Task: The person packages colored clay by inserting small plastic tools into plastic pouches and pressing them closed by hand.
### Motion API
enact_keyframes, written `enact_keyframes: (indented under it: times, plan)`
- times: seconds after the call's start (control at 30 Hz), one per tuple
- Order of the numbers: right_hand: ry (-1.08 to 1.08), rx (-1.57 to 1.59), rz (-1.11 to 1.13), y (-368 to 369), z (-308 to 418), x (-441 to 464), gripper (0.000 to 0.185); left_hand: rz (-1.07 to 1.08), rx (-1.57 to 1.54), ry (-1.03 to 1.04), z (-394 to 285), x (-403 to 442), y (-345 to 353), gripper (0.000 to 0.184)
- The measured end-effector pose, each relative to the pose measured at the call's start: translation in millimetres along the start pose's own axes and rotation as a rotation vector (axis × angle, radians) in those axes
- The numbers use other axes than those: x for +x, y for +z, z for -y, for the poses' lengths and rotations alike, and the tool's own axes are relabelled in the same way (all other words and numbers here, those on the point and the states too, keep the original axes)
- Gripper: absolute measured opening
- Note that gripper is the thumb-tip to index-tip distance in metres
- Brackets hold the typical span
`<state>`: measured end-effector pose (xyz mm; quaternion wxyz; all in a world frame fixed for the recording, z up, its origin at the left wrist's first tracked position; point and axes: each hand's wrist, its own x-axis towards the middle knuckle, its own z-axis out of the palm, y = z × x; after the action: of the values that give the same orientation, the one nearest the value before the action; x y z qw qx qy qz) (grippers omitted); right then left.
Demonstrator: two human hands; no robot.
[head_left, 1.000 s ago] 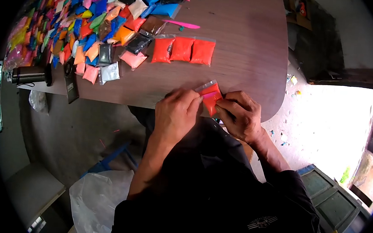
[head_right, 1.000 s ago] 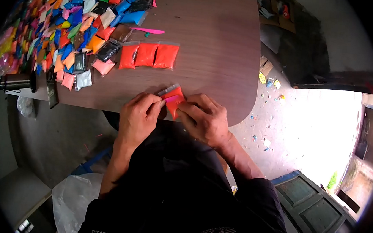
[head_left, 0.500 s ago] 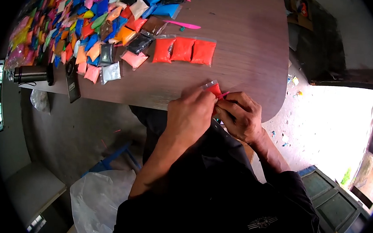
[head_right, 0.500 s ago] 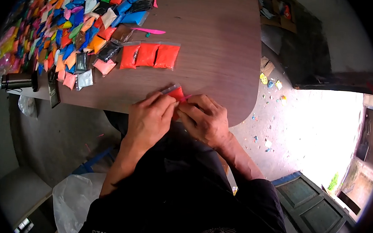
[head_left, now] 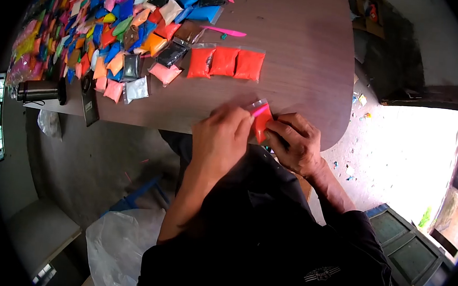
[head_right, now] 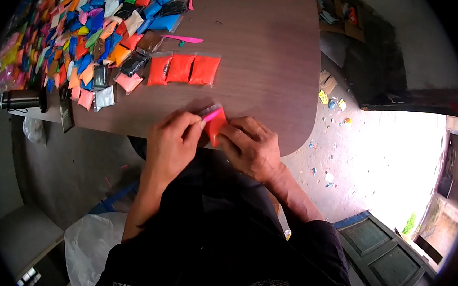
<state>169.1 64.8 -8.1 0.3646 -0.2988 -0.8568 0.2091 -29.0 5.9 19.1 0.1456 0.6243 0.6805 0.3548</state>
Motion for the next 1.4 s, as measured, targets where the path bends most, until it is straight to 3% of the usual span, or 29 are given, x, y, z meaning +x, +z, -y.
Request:
enact_keyframes:
  times: [0.23,0.33,0.4,0.73,0.9,1.07,1.2,1.3,1.4]
  plan:
    - [0.054,0.019,0.051,-3.8,7.7,5.2,0.029,-0.025,0.036,-0.079,22.5,-0.9,-5.4,0.01]
    - [-0.022,-0.042,0.077,-2.9,3.6,6.2,0.031,-0.046,0.038,-0.082,22.6,-5.1,-8.1,0.01]
    - [-0.008,-0.04,0.08,-1.7,3.2,4.6,0.031,-0.038,-0.095,-0.083,14.1,-14.3,-6.4,0.009]
    - [-0.036,-0.02,0.074,-3.0,4.7,9.4,0.034,-0.095,0.066,-0.134,29.1,-16.8,-11.7,0.01]
    - [-0.046,0.006,0.097,-5.6,4.0,10.1,0.037,-0.067,-0.146,-0.014,9.6,-36.3,5.6,0.009]
    - [-0.036,0.021,0.098,-1.5,0.5,6.0,0.042,-0.115,0.12,-0.028,24.3,-30.7,1.0,0.013]
    - [-0.067,-0.029,0.072,2.1,0.0,6.6,0.042,-0.138,0.03,-0.087,29.3,-28.3,-6.5,0.012]
    - [-0.057,-0.043,0.08,0.7,0.8,5.9,0.042,-0.106,-0.16,0.044,16.8,-35.4,-1.1,0.012]
    - [-0.056,-0.054,0.088,1.7,-0.3,5.5,0.042,-0.115,-0.105,0.07,22.2,-39.9,7.3,0.011]
